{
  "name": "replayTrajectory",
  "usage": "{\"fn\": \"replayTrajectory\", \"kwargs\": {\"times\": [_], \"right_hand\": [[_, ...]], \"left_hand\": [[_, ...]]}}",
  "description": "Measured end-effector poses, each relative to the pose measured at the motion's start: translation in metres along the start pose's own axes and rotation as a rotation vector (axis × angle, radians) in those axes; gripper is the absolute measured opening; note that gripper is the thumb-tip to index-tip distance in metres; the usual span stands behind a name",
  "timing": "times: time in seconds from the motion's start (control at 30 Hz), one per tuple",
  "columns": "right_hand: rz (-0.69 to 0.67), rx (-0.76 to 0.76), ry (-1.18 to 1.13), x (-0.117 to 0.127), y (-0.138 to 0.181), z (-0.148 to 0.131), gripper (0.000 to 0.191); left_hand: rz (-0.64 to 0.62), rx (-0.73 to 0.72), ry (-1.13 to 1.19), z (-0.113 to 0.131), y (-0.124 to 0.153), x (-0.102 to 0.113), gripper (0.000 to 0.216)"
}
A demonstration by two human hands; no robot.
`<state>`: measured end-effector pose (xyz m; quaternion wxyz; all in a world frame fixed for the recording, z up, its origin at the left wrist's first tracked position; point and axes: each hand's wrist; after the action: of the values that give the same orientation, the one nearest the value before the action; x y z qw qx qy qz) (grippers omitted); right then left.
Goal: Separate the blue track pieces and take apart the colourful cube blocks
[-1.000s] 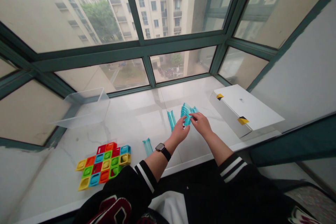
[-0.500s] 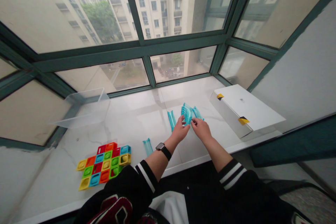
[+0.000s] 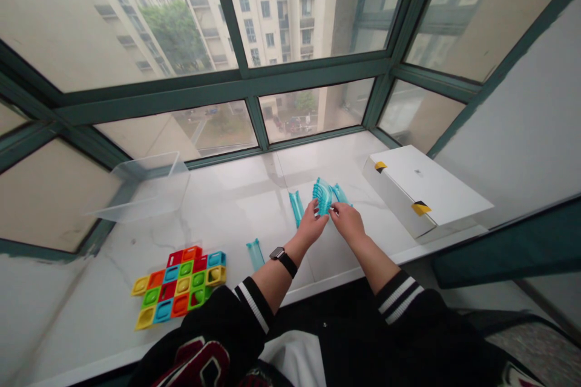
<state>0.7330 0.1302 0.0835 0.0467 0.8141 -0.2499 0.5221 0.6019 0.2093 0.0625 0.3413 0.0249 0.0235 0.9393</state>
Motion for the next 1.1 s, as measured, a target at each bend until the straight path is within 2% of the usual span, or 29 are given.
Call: {"fn": "replayTrajectory", "kwargs": {"times": [0.4, 1.1], "right_hand": [[0.018, 0.09, 0.112, 0.001, 0.0, 0.004, 0.018], [-0.016, 0.068, 0.12, 0.003, 0.001, 0.001, 0.015]], "left_hand": [[-0.008, -0.016, 0.019, -0.01, -0.003, -0.001, 0.073], [0.018, -0.133, -0.079, -0.019, 0.002, -0.001, 0.074]]}}
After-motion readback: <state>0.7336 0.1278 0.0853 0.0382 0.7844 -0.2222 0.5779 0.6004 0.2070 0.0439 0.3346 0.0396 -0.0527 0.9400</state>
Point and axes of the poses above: each hand's wrist, its own y-axis away from the middle knuckle, its own x-axis out of the back of the hand, z = x × y, and after that the axes turned 3 degrees about -z, right-handed
